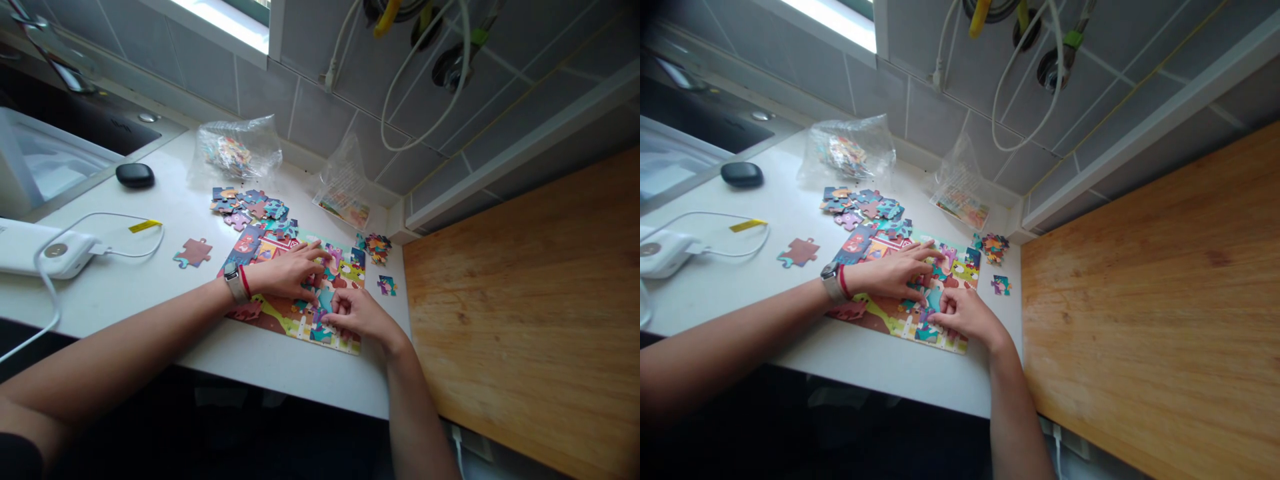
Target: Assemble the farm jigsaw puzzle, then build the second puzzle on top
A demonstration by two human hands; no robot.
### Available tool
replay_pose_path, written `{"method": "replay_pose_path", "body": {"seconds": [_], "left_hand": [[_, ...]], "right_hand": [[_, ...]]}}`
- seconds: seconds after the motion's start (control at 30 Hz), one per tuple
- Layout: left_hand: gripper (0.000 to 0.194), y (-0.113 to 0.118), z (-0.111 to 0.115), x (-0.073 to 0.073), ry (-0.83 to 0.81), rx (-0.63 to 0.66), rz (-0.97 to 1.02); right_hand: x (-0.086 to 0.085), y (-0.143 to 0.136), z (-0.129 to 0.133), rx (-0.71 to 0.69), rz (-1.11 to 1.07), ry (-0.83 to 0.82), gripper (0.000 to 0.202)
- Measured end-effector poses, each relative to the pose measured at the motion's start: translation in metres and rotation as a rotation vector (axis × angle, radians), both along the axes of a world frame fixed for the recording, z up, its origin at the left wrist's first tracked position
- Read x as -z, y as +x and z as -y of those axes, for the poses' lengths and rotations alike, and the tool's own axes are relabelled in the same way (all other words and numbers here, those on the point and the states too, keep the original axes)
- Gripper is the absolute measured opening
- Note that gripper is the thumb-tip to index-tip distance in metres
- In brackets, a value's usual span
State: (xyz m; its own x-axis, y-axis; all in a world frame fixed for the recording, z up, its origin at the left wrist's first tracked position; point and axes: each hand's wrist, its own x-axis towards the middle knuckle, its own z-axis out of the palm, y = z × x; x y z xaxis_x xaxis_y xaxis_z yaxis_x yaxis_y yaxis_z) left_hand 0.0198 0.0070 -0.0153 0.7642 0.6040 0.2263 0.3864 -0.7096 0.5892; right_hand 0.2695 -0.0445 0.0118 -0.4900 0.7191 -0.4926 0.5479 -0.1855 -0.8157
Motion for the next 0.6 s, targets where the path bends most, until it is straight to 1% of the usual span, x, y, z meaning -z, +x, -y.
{"method": "replay_pose_path", "body": {"seconds": [0.13,0.23,0.3,0.33,0.37,0.43,0.5,0.53,0.6], "left_hand": [[0.028,0.0,0.0,0.003,0.001,0.0,0.019],[0.03,-0.001,0.0,0.003,-0.002,0.001,-0.006],[0.03,-0.001,0.0,0.001,-0.002,0.004,-0.026],[0.031,-0.001,0.0,0.001,-0.002,0.004,-0.029],[0.032,-0.001,0.0,0.001,-0.002,0.002,-0.025],[0.034,-0.001,0.0,0.001,-0.003,0.002,-0.009],[0.027,-0.001,0.0,0.001,0.005,0.006,0.011],[0.022,0.0,0.0,0.002,0.01,0.005,0.023],[0.014,0.001,0.0,0.002,0.018,-0.001,0.058]], "right_hand": [[0.0,-0.002,0.001,0.019,0.019,0.016,0.039],[0.0,-0.002,0.002,0.007,0.032,0.031,0.041],[-0.003,-0.001,0.001,0.024,0.012,0.08,0.042],[-0.004,0.001,0.0,0.071,-0.011,0.124,0.043],[-0.005,0.003,-0.002,0.146,-0.04,0.183,0.045],[-0.008,0.007,-0.006,0.349,-0.1,0.328,0.048],[-0.008,0.01,-0.009,0.508,-0.136,0.457,0.05],[-0.008,0.011,-0.011,0.545,-0.144,0.499,0.051],[-0.006,0.011,-0.013,0.555,-0.146,0.528,0.051]]}}
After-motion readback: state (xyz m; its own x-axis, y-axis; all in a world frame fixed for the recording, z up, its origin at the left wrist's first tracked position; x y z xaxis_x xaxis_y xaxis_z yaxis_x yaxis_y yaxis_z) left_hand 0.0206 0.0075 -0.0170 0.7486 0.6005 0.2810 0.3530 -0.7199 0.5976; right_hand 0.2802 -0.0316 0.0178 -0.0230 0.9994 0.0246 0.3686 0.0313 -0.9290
